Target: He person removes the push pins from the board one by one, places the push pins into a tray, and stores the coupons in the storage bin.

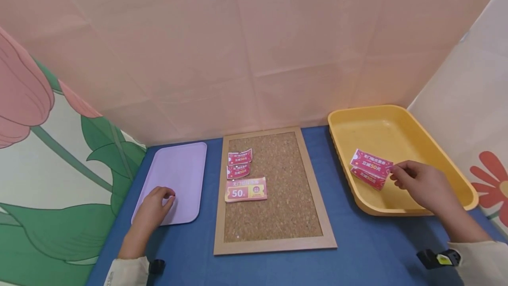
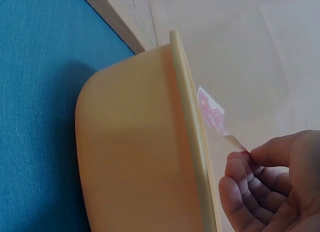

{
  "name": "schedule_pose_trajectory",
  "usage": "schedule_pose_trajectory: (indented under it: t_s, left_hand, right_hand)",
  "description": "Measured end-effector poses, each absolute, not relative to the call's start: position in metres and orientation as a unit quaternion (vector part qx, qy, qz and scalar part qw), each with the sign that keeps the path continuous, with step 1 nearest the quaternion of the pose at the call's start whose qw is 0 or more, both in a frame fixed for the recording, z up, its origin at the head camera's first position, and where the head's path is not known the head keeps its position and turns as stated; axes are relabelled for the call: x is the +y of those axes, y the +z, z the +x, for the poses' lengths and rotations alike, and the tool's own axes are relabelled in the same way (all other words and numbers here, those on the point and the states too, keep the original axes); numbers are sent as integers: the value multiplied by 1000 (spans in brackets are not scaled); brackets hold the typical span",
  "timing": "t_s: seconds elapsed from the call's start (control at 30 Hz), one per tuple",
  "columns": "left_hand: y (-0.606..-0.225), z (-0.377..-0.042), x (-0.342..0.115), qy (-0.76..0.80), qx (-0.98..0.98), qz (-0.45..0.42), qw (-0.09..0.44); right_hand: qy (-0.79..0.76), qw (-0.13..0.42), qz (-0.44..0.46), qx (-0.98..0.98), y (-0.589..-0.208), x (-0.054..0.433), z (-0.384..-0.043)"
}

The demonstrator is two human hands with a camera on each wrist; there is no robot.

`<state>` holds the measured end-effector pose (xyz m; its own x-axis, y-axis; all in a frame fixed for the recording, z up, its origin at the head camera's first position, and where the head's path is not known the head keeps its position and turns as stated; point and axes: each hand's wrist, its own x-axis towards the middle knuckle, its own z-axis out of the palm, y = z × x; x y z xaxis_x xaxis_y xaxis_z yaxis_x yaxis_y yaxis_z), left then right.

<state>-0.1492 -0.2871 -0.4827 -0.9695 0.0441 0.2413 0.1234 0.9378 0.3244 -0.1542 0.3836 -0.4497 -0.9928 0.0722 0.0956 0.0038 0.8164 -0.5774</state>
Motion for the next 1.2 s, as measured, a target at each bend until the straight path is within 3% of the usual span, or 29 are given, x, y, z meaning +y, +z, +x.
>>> schedule_pose_trajectory:
  t_s: [0.97,1.2]
  left_hand:
    - [-483,-150,-287,-162,-982,-32,90]
    - [-473,-149,-274,-167,-976,-60,126]
  right_hand:
    - [296,65,-10,-953,-445,378,-151]
    - [317,78,7,-945,-426,358,-148]
